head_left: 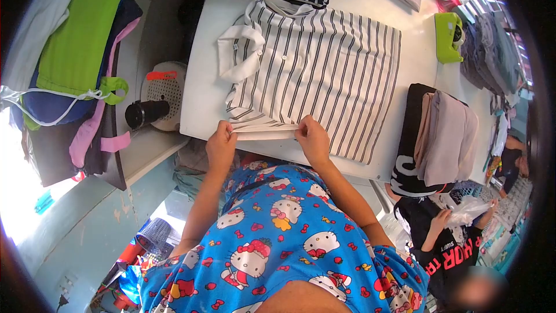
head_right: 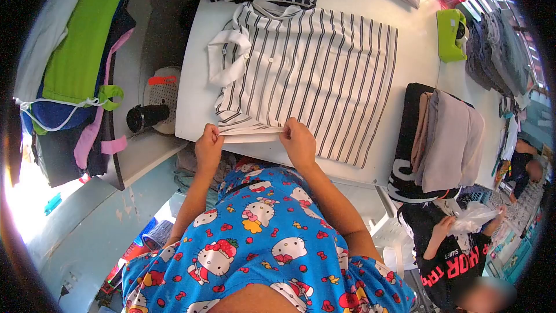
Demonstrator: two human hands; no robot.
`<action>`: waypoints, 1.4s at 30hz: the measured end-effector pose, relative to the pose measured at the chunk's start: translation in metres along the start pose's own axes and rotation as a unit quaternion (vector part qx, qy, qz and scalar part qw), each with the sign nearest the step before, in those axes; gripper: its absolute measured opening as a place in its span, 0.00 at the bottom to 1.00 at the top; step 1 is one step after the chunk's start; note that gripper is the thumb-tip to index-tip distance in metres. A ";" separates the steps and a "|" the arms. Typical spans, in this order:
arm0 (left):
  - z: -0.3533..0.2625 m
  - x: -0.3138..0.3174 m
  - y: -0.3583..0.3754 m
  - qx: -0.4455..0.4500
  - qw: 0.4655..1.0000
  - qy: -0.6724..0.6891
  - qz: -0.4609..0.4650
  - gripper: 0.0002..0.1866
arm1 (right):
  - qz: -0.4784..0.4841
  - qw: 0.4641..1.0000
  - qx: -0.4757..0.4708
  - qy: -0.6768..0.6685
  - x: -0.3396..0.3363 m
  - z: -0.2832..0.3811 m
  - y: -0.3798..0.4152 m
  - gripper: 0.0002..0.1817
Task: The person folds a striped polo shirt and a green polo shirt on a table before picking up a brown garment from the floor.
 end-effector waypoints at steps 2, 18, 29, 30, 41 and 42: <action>-0.012 -0.007 0.008 -0.019 0.998 -0.042 -0.052 0.08 | -0.021 0.993 -0.078 0.088 -0.008 0.014 -0.002 0.10; 0.021 -0.010 0.024 0.178 0.983 -0.025 -0.033 0.18 | -0.099 0.970 -0.100 0.197 -0.071 -0.067 0.016 0.13; 0.030 0.026 0.033 0.221 0.951 -0.212 0.048 0.32 | -0.049 0.938 0.008 0.343 -0.064 -0.122 0.073 0.29; 0.026 0.020 0.032 0.231 0.954 -0.190 0.023 0.33 | -0.054 0.935 0.009 0.351 -0.065 -0.118 0.078 0.29; 0.039 -0.007 -0.027 0.163 0.959 -0.166 -0.164 0.24 | -0.123 0.923 0.037 0.363 -0.088 -0.144 0.013 0.28; 0.051 -0.014 -0.024 0.126 0.968 -0.135 -0.172 0.23 | -0.123 0.921 0.037 0.367 -0.090 -0.143 0.011 0.27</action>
Point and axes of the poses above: each hand's wrist, its own y-axis away from the middle knuckle, its own x-axis out of the palm, z = x × y, the point moved 5 cm from there along -y, towards the middle knuckle, and after that the axes turned 12 degrees about -x, right-handed, at the moved point
